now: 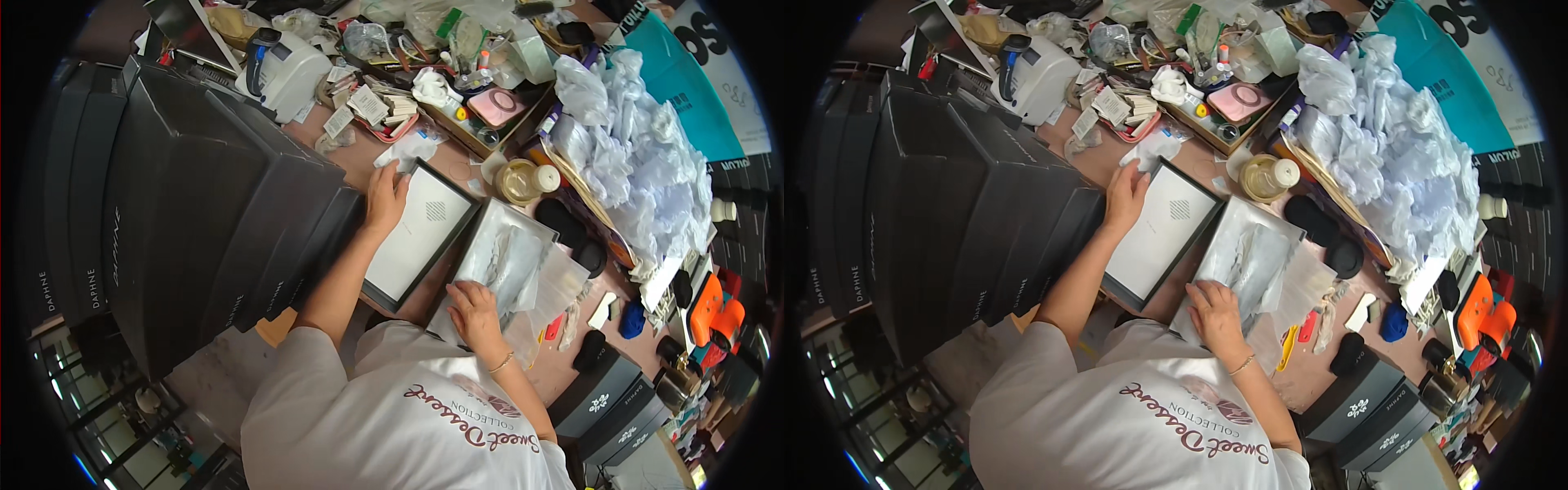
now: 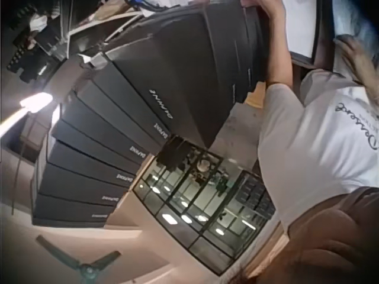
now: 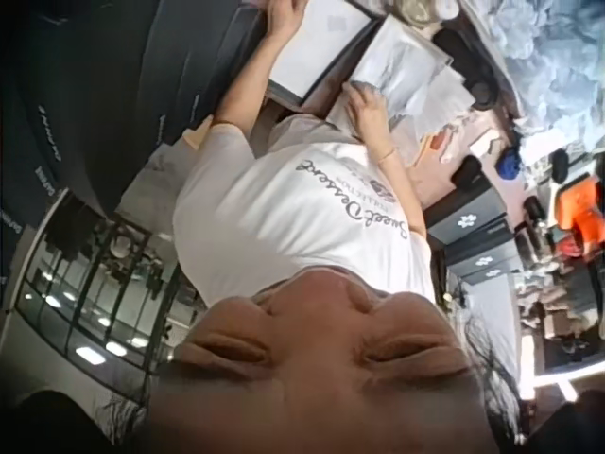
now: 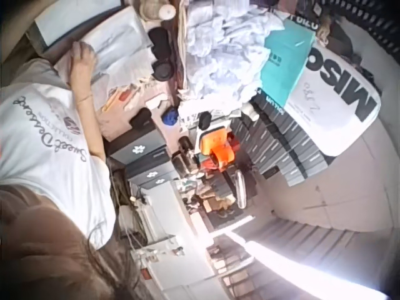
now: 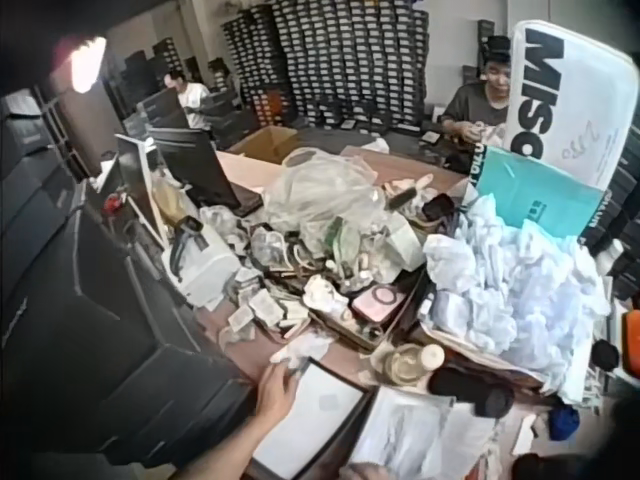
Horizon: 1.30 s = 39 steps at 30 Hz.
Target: Packing high-heeled shoes into boxes with protective paper and foam inserts.
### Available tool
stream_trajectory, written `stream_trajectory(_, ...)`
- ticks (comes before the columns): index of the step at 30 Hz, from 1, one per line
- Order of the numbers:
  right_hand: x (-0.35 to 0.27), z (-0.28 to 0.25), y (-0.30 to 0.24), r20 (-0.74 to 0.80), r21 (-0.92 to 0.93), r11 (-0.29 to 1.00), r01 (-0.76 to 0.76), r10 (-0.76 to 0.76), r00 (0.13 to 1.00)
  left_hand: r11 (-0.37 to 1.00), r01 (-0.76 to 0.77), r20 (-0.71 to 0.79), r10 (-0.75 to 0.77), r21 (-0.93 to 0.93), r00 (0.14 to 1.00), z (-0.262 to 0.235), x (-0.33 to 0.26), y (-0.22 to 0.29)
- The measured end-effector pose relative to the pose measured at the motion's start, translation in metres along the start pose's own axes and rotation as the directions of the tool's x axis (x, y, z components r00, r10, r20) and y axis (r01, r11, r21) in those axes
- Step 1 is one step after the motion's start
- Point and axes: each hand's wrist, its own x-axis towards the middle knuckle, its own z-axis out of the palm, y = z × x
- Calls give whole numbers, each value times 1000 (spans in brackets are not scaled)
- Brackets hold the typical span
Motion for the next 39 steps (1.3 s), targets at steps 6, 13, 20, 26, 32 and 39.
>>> stream_trajectory(6,-3,15,8,-70,44,999,-22,25,997,992,68,-513,-114,-107,851,11,89,-1)
stream_trajectory(13,1,17,13,-89,102,995,0,10,996,920,159,-547,-345,-359,762,18,130,-6)
stream_trajectory(20,-2,18,13,-100,113,994,-1,13,995,975,221,-517,-206,-33,831,19,116,-24)
stream_trajectory(26,1,16,14,-109,110,994,-8,20,994,997,23,-546,19,71,837,12,114,-14)
stream_trajectory(32,2,15,11,-107,117,993,-8,20,994,986,-50,-547,131,160,827,0,134,1)
stream_trajectory(39,0,20,13,-138,116,993,4,12,990,976,81,-528,-178,-202,830,11,157,-16)
